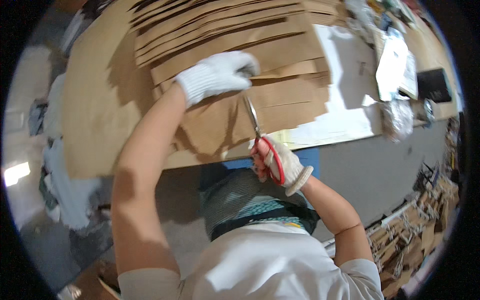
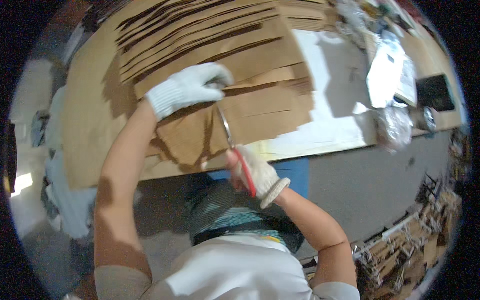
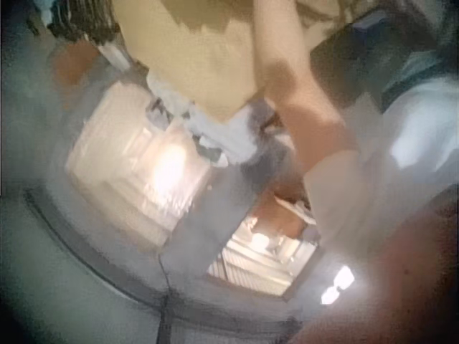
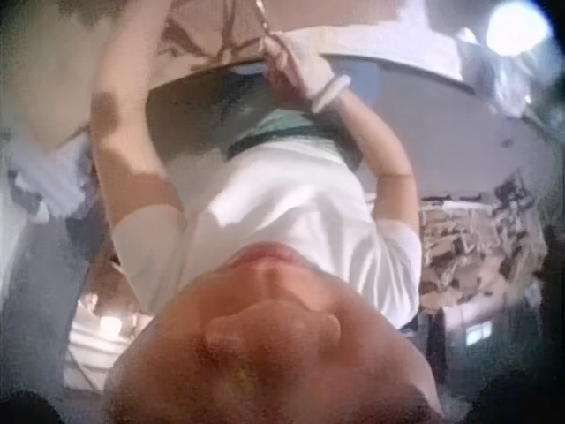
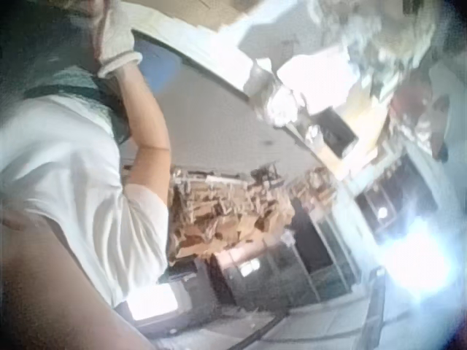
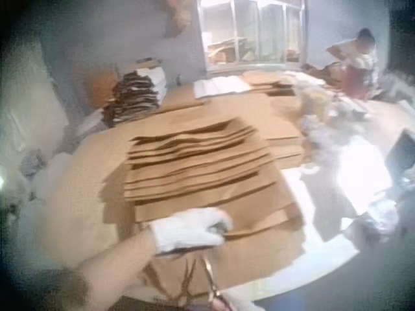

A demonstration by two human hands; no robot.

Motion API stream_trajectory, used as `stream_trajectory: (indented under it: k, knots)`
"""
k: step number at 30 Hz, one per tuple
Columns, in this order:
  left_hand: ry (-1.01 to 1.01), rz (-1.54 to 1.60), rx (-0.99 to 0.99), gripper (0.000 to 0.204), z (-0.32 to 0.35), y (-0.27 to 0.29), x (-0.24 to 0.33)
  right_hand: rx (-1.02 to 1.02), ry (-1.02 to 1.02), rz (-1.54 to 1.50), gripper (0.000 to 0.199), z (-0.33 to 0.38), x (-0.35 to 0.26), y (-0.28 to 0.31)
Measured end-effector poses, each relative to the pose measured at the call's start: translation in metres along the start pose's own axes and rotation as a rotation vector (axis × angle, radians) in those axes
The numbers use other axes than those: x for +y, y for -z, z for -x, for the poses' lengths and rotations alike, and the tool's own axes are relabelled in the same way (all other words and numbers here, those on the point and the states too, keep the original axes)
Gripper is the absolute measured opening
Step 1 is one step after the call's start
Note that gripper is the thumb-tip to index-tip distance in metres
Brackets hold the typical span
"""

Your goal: The person aligns and stacks brown paper sheets on a workbench, then uses red-handled scissors to trim the edges of the stacked sheets. The person repeatedly adjusts the stack and continues cutting along the edges to produce uniformly sized pieces.

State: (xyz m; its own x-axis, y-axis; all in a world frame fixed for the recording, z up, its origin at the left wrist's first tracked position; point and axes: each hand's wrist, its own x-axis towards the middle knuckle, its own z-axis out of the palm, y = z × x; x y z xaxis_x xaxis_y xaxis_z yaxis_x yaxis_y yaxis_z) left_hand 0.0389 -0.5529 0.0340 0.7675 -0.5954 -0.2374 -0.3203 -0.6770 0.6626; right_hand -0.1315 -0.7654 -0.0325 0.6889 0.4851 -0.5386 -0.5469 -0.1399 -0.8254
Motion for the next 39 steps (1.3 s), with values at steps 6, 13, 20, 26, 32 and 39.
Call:
stream_trajectory:
  k: [6, 13, 20, 26, 32, 39]
  knots:
    - [-0.002, 0.035, 0.028, 0.035, 0.007, 0.000, 0.006, -0.083, 0.058, 0.187, 0.053, -0.035, -0.013, -0.078]
    - [-0.026, -0.262, 0.392, 0.023, 0.002, 0.008, -0.004, -0.135, -0.207, -0.015, 0.049, -0.003, -0.055, -0.048]
    - [0.083, -0.551, 0.367, 0.017, 0.008, -0.015, 0.024, -0.110, -0.015, -0.502, 0.093, 0.033, -0.053, 0.030]
    - [0.121, -0.433, 0.351, 0.034, 0.012, -0.050, 0.038, -0.197, -0.103, -0.665, 0.090, 0.017, -0.050, 0.051]
    - [0.170, -0.397, 0.343, 0.033, 0.012, -0.045, 0.039, -0.046, -0.088, -0.242, 0.079, 0.042, -0.038, 0.061]
    - [0.061, -0.229, 0.306, 0.030, 0.015, -0.037, 0.026, 0.295, -0.056, -0.181, 0.058, 0.016, -0.035, 0.123]
